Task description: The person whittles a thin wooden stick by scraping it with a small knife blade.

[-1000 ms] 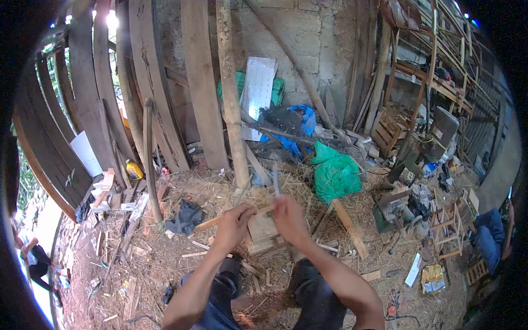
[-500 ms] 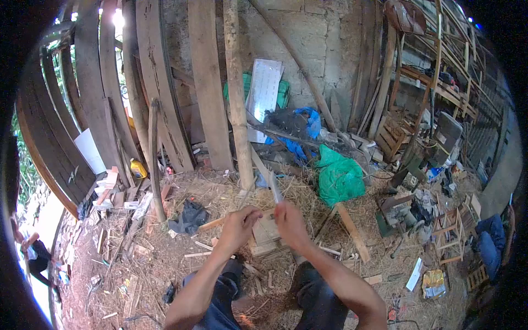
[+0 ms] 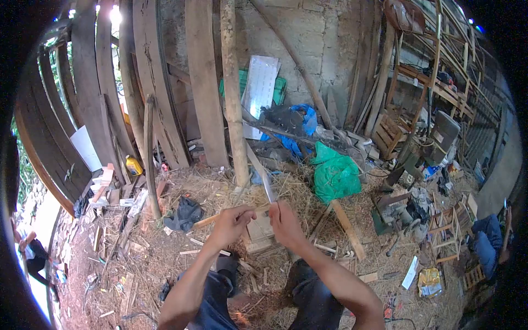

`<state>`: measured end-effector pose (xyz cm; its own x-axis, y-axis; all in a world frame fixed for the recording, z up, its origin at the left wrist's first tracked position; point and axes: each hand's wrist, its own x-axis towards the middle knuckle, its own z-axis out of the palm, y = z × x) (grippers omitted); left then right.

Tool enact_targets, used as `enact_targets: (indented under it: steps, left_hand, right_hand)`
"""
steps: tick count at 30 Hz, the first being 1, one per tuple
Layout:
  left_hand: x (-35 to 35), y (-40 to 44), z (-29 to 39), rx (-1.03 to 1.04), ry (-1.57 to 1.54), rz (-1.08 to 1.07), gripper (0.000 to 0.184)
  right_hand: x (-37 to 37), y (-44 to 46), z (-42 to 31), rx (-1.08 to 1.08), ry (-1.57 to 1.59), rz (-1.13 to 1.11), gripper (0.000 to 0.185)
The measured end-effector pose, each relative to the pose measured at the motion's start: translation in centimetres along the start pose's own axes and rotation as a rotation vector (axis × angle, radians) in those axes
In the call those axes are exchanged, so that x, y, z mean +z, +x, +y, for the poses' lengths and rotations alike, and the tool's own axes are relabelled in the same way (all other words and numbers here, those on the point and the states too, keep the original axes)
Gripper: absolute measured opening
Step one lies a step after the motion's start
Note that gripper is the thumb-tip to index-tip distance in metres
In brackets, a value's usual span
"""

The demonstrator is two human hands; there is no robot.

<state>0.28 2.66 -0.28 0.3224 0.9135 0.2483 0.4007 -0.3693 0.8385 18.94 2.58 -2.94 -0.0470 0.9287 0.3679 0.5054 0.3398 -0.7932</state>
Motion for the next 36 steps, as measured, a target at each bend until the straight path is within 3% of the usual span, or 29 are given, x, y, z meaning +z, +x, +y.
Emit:
enact_targets:
  steps: [2, 3, 4, 5, 7, 11, 14, 16, 18, 20, 22, 25, 27, 31, 35, 36]
  left_hand:
    - [0.0, -0.4, 0.0, 0.027, -0.035, 0.0, 0.012]
    - [-0.1, -0.3, 0.0, 0.064, -0.074, 0.008, 0.013]
    - [-0.2, -0.3, 0.1, 0.062, -0.07, 0.008, 0.013]
    - [-0.1, -0.2, 0.2, 0.063, -0.098, -0.004, 0.013]
    - [0.5, 0.0, 0.1, 0.069, -0.137, -0.012, 0.013]
    - [0.3, 0.1, 0.5, 0.041, -0.161, -0.041, 0.013]
    - [1.0, 0.3, -0.7, 0.083, -0.161, -0.014, 0.013]
    - [1.0, 0.3, -0.5, 0.093, -0.14, -0.01, 0.014]
    - [0.1, 0.2, 0.3, 0.018, -0.128, -0.011, 0.012]
    - [-0.4, 0.0, 0.7, 0.039, -0.092, 0.011, 0.012]
    - [-0.5, -0.2, 0.5, 0.051, -0.074, 0.044, 0.013]
    - [-0.6, 0.2, -0.5, 0.014, 0.058, 0.078, 0.013]
    - [-0.4, 0.4, -0.9, 0.173, 0.149, 0.166, 0.013]
    - [-0.4, 0.1, 0.3, 0.082, 0.149, 0.104, 0.014]
    - [0.7, 0.2, 0.7, 0.097, -0.038, -0.031, 0.014]
    - [1.0, 0.3, 0.4, 0.127, -0.115, -0.06, 0.015]
  right_hand:
    - [0.3, 0.4, 0.7, 0.039, 0.054, 0.022, 0.028]
    - [-0.6, 0.7, -0.7, 0.224, 0.128, 0.005, 0.026]
    - [0.5, 0.6, 0.6, 0.224, 0.132, 0.004, 0.026]
    - [2.1, 0.1, 3.2, 0.048, 0.197, 0.046, 0.026]
    - [1.2, -1.2, -0.4, -0.031, 0.035, -0.119, 0.022]
    - [0.9, 0.2, -0.4, -0.062, 0.038, 0.011, 0.021]
    - [1.5, -0.6, 1.2, -0.129, -0.021, -0.065, 0.018]
    - [1.5, -0.8, -0.6, -0.025, 0.006, -0.123, 0.014]
    - [1.5, 1.2, 2.1, 0.052, 0.319, 0.053, 0.015]
    - [-1.3, 1.4, 0.0, 0.069, 0.228, 0.118, 0.019]
    - [-2.7, 1.6, -0.1, 0.152, 0.492, 0.275, 0.026]
    - [-4.3, 1.7, -0.9, 0.219, 0.616, 0.215, 0.027]
    - [-4.0, 1.8, 0.1, 0.158, 0.526, 0.189, 0.025]
    - [-3.2, 1.6, 0.9, 0.086, 0.421, 0.122, 0.019]
    - [-2.8, 1.4, 0.1, 0.001, 0.377, 0.056, 0.016]
    - [-2.9, 1.2, -0.9, 0.065, 0.516, 0.01, 0.016]
